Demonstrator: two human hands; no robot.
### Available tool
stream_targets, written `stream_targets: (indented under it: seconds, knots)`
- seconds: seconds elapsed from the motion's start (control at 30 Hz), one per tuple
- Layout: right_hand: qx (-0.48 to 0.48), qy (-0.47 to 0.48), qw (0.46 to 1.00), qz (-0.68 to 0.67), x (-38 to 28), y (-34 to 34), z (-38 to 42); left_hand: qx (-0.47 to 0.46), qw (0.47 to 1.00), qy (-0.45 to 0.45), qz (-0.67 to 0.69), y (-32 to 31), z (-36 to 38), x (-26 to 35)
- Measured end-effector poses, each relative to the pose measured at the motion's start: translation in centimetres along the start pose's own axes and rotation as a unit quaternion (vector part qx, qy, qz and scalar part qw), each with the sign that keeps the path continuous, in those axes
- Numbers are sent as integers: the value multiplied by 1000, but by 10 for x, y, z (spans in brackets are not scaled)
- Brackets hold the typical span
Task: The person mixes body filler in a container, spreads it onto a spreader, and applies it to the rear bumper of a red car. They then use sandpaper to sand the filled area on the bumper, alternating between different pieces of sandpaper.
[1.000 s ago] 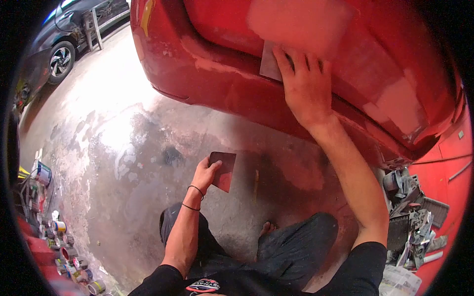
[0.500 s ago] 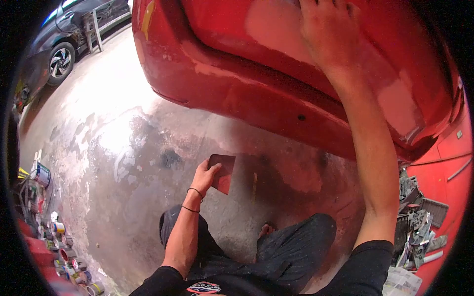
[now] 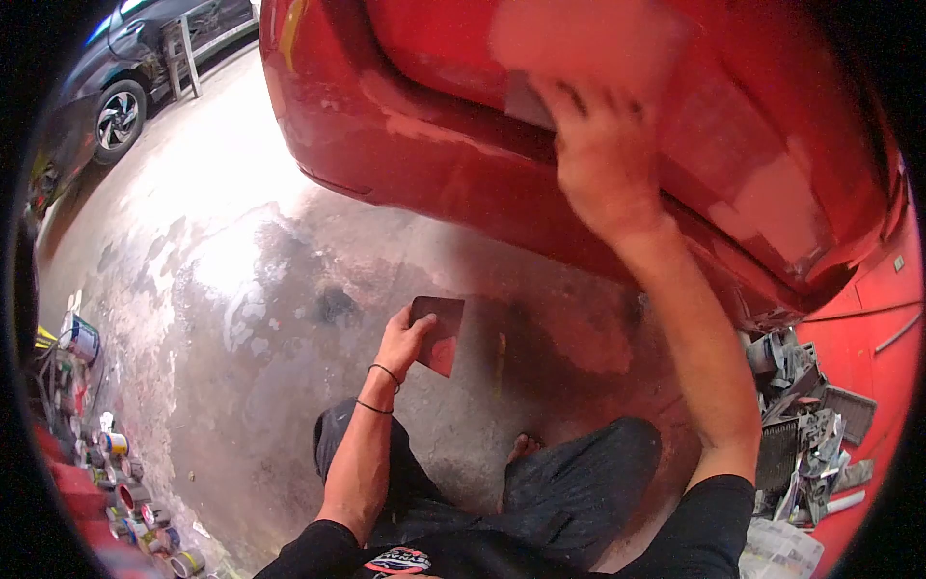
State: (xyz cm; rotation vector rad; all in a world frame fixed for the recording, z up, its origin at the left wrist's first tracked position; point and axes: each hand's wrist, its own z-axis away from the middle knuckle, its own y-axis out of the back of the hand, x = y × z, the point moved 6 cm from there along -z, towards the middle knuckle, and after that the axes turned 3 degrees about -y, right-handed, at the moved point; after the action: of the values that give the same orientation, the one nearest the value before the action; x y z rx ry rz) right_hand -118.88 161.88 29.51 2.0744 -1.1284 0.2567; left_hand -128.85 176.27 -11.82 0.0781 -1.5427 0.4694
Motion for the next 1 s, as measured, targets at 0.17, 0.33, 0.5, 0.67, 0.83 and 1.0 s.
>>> stream_targets:
  seconds: [0.17,0.33,0.5,0.67,0.83,1.0]
  knots:
    - [92,-17,979,184,43,47,-35,-15,1000,-4,16,-5,5,10]
    - [117,1,982,146,42,73,-54,-3,1000,2,18,-4,5,8]
    - [138,-13,976,168,52,58,-52,1,1000,11,8,-5,8,12]
    - [92,-2,965,246,53,5,-10,6,1000,-8,-12,3,4,3]
    - [6,31,997,64,24,-10,42,10,1000,-2,9,8,7,2]
    - [10,52,995,88,39,23,10,4,1000,-5,-1,5,8,3]
